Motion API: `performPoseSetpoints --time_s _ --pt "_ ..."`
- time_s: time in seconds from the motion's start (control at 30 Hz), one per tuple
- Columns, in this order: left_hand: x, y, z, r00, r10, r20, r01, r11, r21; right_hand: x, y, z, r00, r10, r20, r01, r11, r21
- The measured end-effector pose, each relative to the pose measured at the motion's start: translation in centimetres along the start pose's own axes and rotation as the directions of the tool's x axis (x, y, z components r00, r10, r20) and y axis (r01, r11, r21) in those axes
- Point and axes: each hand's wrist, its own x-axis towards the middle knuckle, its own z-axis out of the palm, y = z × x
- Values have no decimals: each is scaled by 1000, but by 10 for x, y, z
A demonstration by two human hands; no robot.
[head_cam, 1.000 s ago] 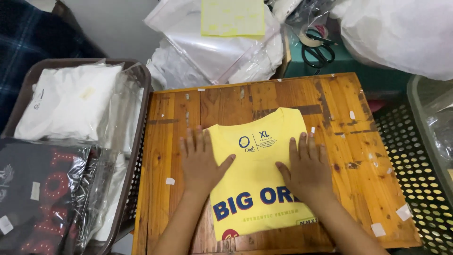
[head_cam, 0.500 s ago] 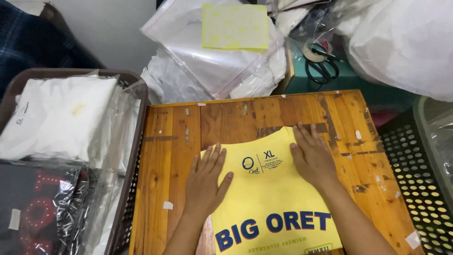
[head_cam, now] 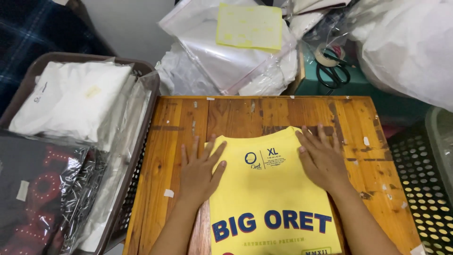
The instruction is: Folding a yellow t-shirt and placing it into a clear plastic packaging bag on a wooden table.
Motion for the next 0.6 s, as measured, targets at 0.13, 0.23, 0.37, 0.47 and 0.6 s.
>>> performPoseSetpoints --time_s 0.13,0.23,0.37,0.47,0.6 --pt "-1 -17 1 928 -364 -78 367 929 37 1 13 10 979 205 10 -204 978 -43" --pt "-1 -21 -6 951 -263 -161 252 964 -86 2 18 8 973 223 -51 -221 974 36" --pt "-1 -8 -1 989 -14 144 18 999 -31 -2 9 2 992 121 32 -122 992 23" --pt "-4 -8 -3 980 -164 109 144 974 174 -4 -3 1 988 113 110 -104 991 -79" --pt "-4 -30 -5 898 -429 98 400 889 224 -3 2 1 981 138 134 -126 988 -94"
